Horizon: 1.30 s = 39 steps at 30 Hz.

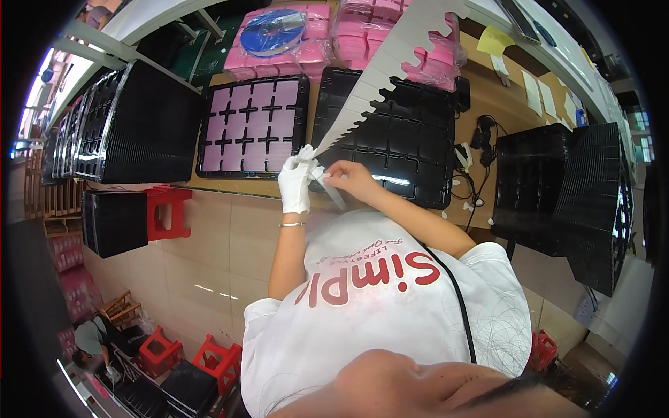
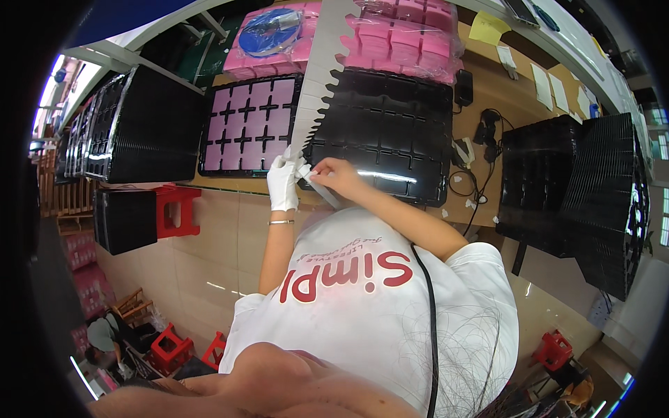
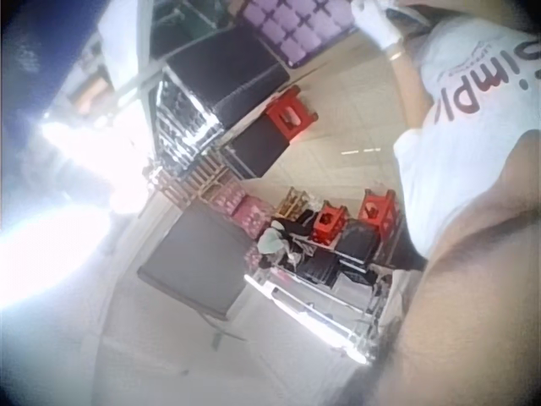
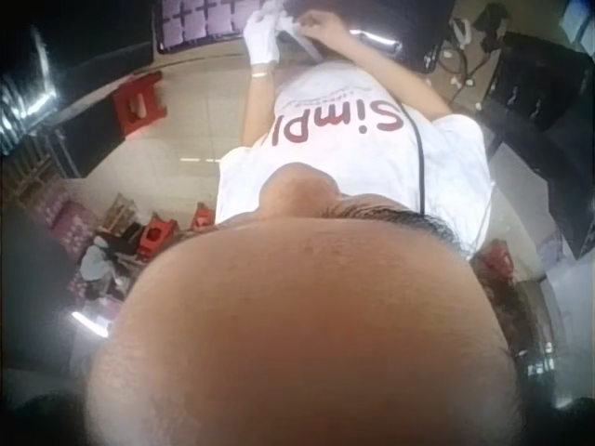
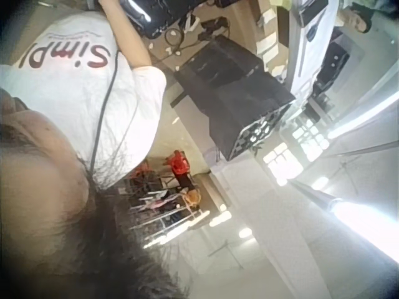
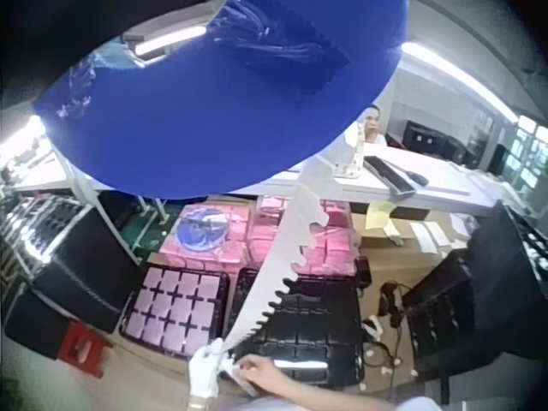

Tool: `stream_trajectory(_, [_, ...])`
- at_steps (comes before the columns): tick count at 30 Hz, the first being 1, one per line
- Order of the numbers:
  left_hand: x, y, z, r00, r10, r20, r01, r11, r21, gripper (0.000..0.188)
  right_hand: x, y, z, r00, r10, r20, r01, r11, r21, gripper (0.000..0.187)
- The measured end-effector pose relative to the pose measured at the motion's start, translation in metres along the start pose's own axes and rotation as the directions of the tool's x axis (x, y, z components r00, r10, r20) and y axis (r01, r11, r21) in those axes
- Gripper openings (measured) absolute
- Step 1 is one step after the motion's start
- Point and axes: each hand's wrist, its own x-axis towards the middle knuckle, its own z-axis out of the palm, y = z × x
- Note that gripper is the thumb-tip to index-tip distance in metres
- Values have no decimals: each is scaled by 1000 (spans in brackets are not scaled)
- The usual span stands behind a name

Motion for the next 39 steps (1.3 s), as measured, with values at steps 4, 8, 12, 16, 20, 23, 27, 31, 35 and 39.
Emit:
stream_trajectory(4, [2, 2, -9, 990, -79, 119, 52, 975, 214, 18, -1, -3, 2, 994, -25, -108, 24, 1000, -5, 19])
stream_trajectory(8, [-4, 7, -4, 988, -110, 112, 86, 975, 205, 15, -1, 7, 1, 927, -340, -157, 323, 938, -124, 15])
stream_trajectory(12, [1, -9, -20, 999, -51, 18, 47, 983, 175, 14, 1, -10, -6, 900, -433, -39, 422, 891, -169, 14])
stream_trajectory(16, [3, -7, -32, 997, -38, -61, 51, 970, 239, 10, 23, -8, -16, 959, -281, -27, 240, 862, -446, 14])
stream_trajectory(20, [1, -8, -35, 999, -38, -18, 42, 970, 238, 10, 36, 8, -8, 943, -319, -95, 179, 727, -663, 16])
stream_trajectory(23, [3, -19, -38, 1000, -21, 0, 21, 973, 232, 10, 36, 6, -6, 953, -268, -141, 114, 748, -654, 16])
stream_trajectory(27, [0, -16, -31, 999, -52, 6, 48, 963, 263, 18, 35, 5, -3, 939, -288, -188, 104, 758, -644, 15])
stream_trajectory(31, [-1, -9, -26, 998, -61, -15, 63, 957, 285, 28, 35, 11, -1, 921, -323, -217, 127, 777, -616, 14])
stream_trajectory(35, [1, -6, -27, 999, -14, -29, 22, 951, 309, 32, 27, 11, -12, 928, -373, -4, 305, 765, -567, 11])
stream_trajectory(39, [3, -9, -28, 995, -101, 4, 96, 958, 272, 14, 4, 22, -30, 968, -240, 69, 243, 970, -27, 10])
